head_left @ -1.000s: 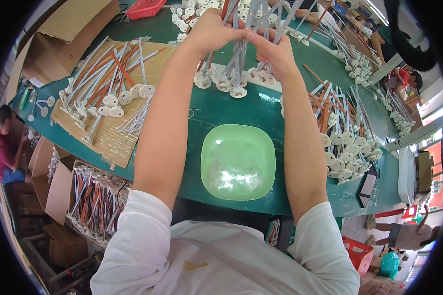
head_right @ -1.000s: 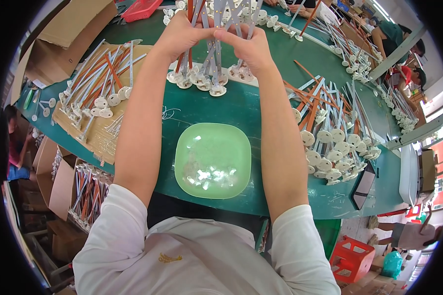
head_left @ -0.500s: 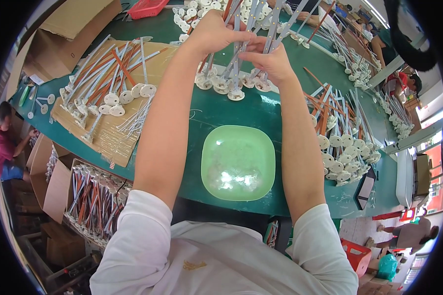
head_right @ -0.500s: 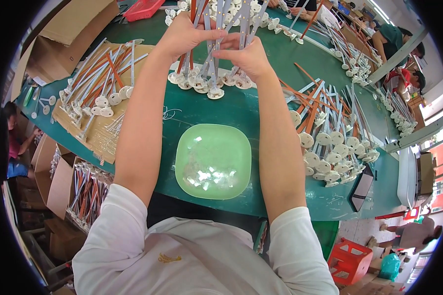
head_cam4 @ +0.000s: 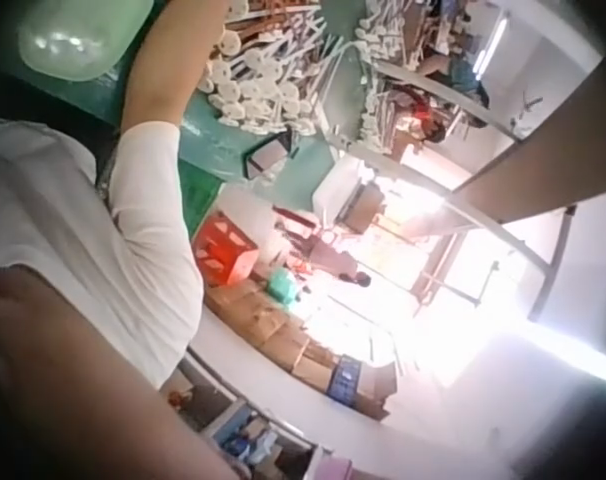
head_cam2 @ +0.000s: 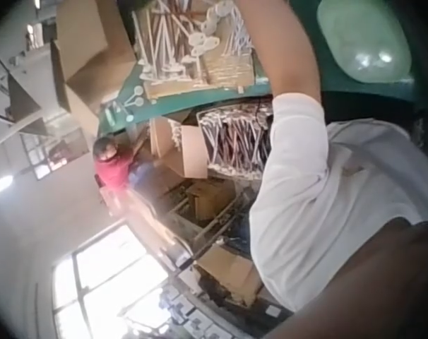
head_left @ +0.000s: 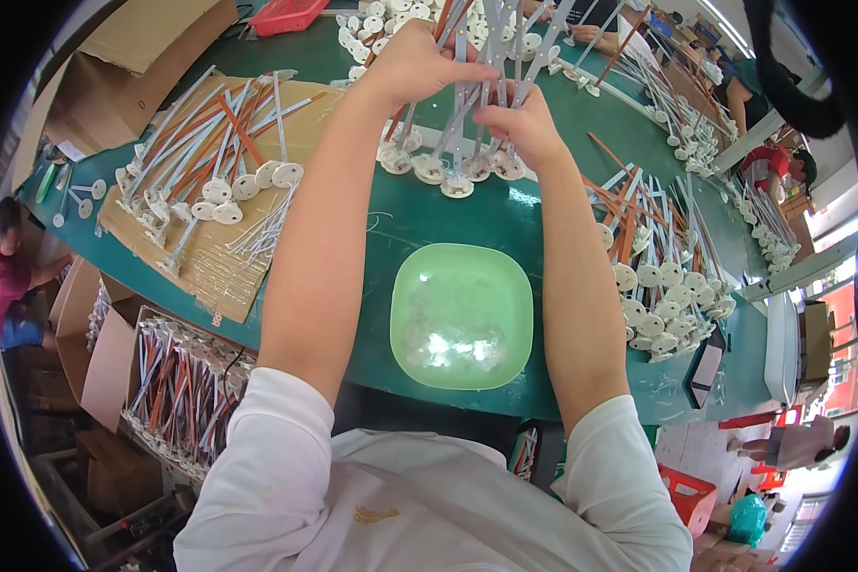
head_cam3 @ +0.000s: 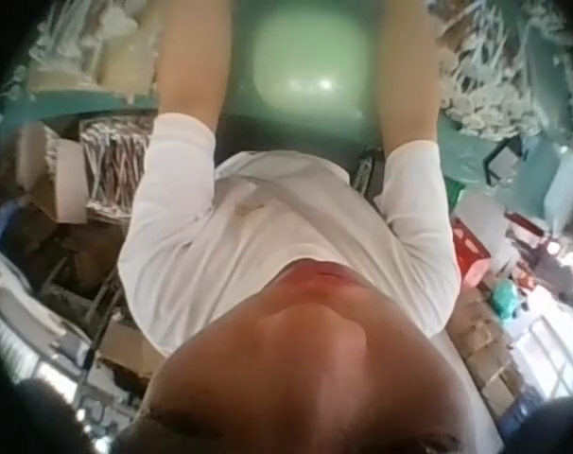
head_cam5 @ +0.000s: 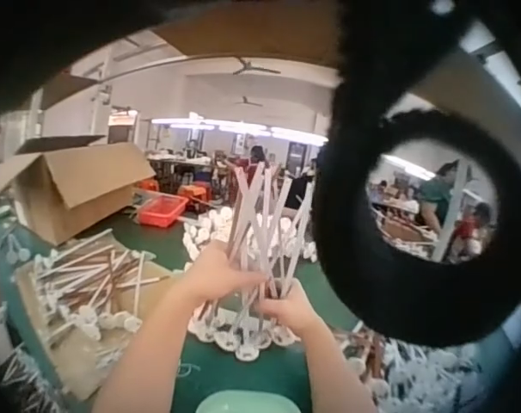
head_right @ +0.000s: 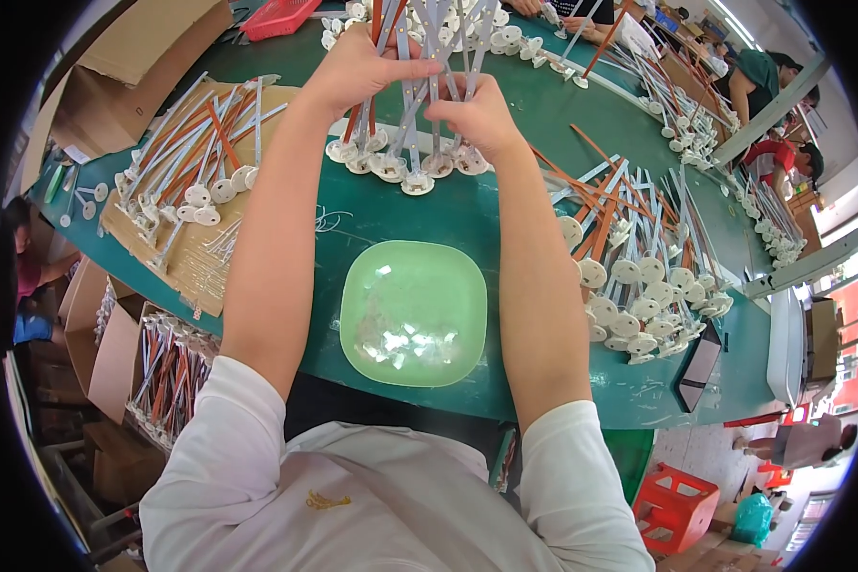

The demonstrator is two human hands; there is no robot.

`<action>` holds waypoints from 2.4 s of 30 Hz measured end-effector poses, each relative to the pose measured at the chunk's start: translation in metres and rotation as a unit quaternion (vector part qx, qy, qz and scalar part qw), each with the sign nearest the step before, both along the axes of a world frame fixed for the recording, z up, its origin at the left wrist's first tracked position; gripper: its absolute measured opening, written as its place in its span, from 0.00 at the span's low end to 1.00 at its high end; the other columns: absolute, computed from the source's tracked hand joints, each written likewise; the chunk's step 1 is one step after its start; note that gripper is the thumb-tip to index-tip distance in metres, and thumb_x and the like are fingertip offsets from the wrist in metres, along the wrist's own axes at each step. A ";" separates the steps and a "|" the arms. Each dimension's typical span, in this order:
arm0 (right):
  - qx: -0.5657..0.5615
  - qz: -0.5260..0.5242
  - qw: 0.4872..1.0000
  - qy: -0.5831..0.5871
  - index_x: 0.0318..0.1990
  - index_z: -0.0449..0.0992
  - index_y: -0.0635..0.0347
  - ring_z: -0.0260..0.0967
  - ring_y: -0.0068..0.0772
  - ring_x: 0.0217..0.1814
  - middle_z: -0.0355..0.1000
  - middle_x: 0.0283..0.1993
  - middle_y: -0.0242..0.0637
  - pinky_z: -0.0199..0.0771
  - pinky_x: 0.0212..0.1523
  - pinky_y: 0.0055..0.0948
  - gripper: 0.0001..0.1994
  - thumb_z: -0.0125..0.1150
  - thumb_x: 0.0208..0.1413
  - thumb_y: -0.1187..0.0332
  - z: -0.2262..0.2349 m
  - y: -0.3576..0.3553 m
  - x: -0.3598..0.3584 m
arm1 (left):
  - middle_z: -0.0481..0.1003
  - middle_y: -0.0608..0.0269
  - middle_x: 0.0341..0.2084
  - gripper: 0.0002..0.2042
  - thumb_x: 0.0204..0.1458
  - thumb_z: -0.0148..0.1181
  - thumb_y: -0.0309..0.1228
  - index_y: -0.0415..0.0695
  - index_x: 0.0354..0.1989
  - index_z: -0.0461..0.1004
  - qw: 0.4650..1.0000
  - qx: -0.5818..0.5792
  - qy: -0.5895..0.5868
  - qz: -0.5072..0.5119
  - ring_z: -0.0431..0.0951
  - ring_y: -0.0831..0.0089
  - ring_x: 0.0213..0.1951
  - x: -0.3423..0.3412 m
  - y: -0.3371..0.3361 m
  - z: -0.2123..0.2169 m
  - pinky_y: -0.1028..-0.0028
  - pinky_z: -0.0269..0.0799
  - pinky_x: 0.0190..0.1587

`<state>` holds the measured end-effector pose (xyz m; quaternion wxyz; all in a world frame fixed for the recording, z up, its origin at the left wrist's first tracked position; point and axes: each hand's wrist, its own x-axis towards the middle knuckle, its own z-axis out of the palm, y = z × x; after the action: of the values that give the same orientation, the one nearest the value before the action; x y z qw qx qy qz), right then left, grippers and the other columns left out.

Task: Assembling small industrial components by bundling strips into circular bases and securing them with wire ties.

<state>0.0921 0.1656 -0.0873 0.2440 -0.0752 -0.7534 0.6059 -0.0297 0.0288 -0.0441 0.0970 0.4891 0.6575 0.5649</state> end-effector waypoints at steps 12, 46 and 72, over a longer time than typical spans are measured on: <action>-0.010 0.020 1.000 -0.007 0.27 0.71 0.65 0.57 0.19 0.16 0.64 0.19 0.29 0.50 0.18 0.20 0.07 0.59 0.36 0.77 -0.001 0.005 -0.002 | 0.77 0.65 0.23 0.15 0.37 0.73 0.34 0.39 0.30 0.77 0.999 0.012 0.008 -0.030 0.75 0.79 0.27 0.001 0.002 -0.002 0.77 0.69 0.35; -0.003 0.033 0.999 0.007 0.29 0.76 0.64 0.58 0.16 0.18 0.68 0.22 0.28 0.49 0.18 0.18 0.09 0.70 0.39 0.74 -0.003 0.002 0.001 | 0.75 0.65 0.28 0.15 0.36 0.71 0.31 0.41 0.34 0.78 0.996 -0.056 -0.017 -0.070 0.74 0.75 0.33 -0.020 -0.005 -0.015 0.73 0.67 0.39; 0.026 -0.043 0.999 -0.019 0.35 0.76 0.64 0.56 0.15 0.17 0.61 0.18 0.23 0.52 0.19 0.17 0.15 0.73 0.37 0.71 0.009 -0.016 -0.004 | 0.72 0.67 0.25 0.22 0.32 0.77 0.35 0.40 0.33 0.71 1.000 0.010 -0.027 0.002 0.72 0.80 0.30 -0.026 0.005 -0.027 0.76 0.68 0.32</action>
<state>0.0884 0.1495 -0.0783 0.2570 -0.1128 -0.7696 0.5735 -0.0561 0.0343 -0.0715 0.1088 0.4731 0.6502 0.5844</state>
